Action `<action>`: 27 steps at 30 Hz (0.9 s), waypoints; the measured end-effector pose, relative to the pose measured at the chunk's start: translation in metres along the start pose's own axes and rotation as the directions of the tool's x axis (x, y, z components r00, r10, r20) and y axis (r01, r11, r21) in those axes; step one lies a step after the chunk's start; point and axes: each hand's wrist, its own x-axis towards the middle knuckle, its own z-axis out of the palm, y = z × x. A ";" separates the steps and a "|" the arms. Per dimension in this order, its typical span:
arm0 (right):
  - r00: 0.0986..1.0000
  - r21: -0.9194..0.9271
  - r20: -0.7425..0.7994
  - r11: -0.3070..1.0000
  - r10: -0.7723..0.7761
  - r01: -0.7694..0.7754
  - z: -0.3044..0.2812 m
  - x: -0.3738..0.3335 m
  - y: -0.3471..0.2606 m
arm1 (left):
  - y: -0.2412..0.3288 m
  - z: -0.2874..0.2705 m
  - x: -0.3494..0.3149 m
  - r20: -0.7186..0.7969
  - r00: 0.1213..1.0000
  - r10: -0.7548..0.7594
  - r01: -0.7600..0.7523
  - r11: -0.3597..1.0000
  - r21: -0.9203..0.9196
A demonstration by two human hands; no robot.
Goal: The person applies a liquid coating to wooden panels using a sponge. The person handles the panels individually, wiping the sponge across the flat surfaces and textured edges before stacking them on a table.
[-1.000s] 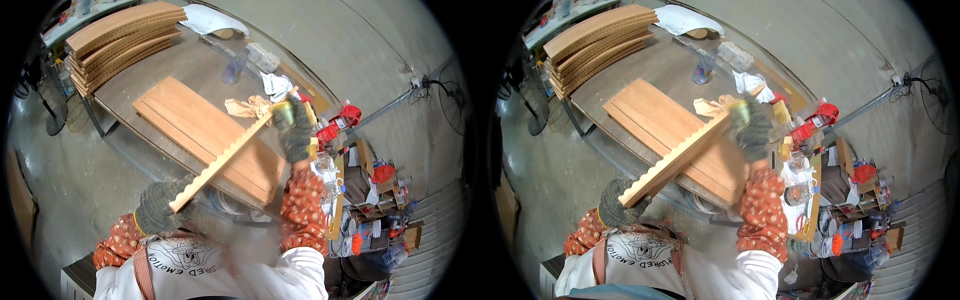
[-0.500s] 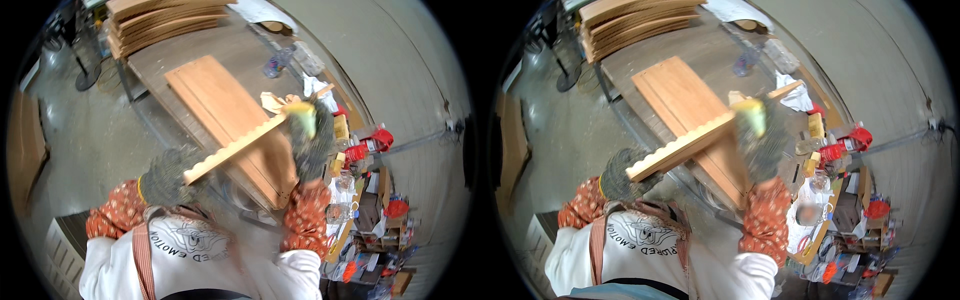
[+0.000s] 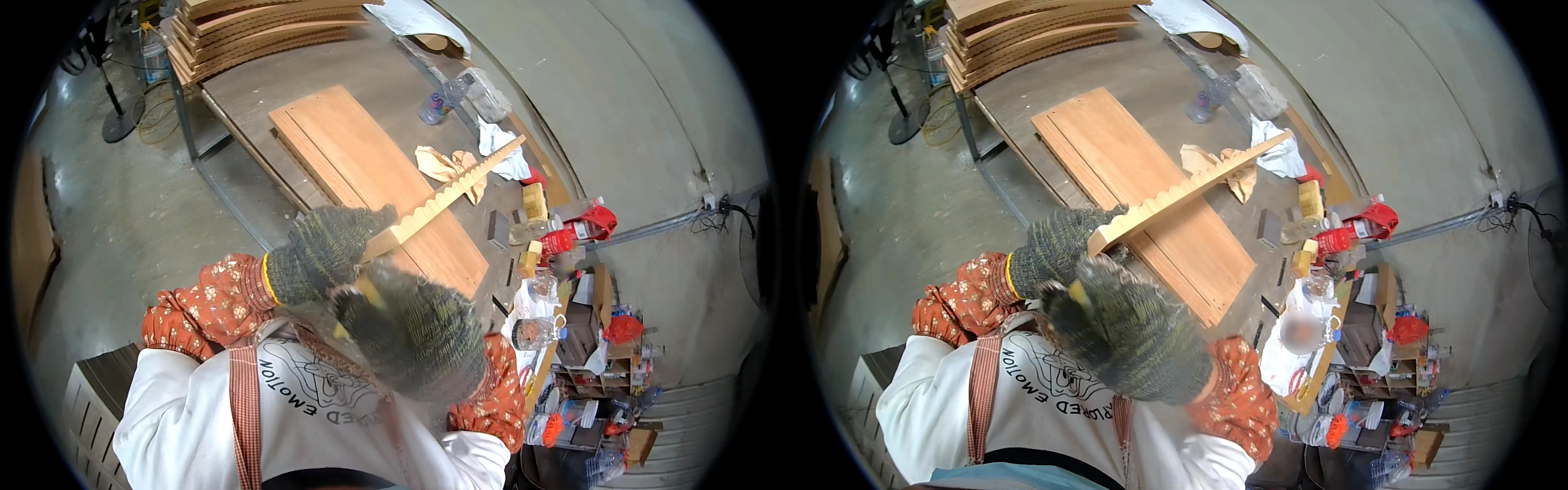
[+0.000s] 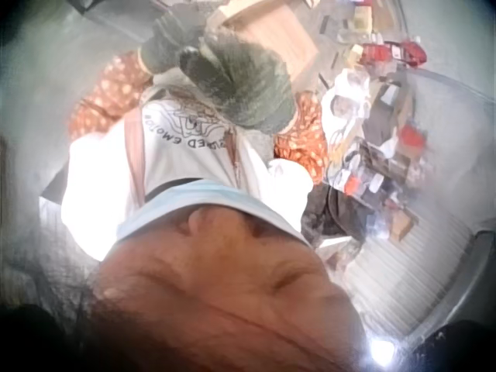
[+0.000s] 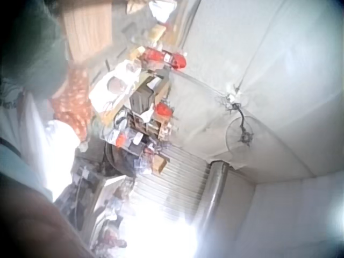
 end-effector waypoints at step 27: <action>0.945 -0.268 -0.288 0.960 -0.155 0.076 0.038 0.004 -0.006 | -0.025 0.023 -0.052 -0.111 0.979 0.173 -0.140 0.955 0.260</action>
